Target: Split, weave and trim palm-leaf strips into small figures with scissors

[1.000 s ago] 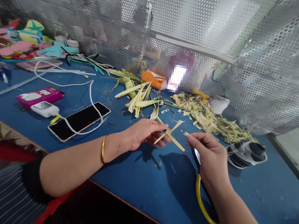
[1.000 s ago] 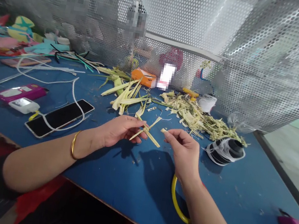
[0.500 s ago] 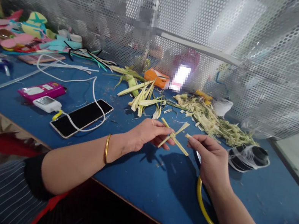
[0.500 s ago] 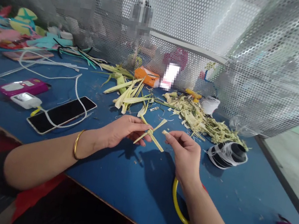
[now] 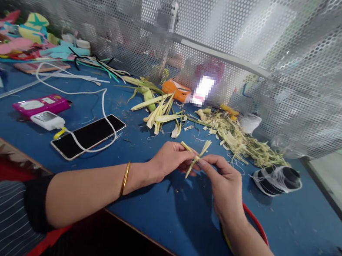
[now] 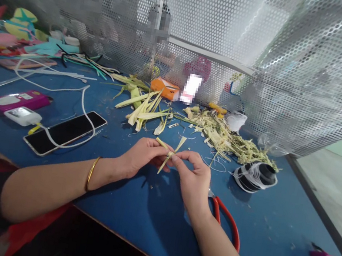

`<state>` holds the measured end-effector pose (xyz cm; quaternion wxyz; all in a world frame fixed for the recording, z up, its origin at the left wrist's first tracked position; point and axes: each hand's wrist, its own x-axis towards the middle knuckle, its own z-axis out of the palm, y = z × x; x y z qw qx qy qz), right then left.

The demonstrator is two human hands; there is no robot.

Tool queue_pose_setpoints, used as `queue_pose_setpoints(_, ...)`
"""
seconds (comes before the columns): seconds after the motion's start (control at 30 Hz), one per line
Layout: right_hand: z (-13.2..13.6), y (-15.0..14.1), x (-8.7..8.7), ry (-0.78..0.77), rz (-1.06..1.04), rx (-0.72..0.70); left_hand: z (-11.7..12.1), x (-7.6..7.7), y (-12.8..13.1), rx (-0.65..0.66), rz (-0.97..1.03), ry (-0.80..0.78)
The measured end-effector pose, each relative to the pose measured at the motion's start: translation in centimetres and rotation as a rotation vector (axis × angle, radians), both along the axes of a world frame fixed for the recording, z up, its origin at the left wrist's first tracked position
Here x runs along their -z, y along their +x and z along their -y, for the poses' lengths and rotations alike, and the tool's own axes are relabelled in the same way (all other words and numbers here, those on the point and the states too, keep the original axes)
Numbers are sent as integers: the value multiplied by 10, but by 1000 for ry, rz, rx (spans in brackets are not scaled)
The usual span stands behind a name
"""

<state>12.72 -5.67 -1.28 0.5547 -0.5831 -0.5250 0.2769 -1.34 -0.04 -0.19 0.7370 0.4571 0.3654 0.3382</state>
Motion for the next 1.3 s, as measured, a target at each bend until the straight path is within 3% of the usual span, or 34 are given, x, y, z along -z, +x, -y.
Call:
queue_pose_setpoints(0.53,0,-6,-6,-128,-347,21,5,-3,1,33,20,25)
queue_pose_setpoints(0.93,-1,-4,-6,-159,-378,-5,3,4,2,31,-3,73)
queue_pose_setpoints(1.03,-2,-2,-2,-142,-237,16,3,4,2,22,-8,91)
queue_pose_setpoints(1.1,-2,1,-1,-77,-20,77,3,3,2,12,-14,91)
queue_pose_setpoints(1.2,3,7,-5,201,470,131,1,2,1,5,-3,74)
queue_pose_setpoints(1.3,8,9,-13,465,949,-54,0,4,1,-31,18,65)
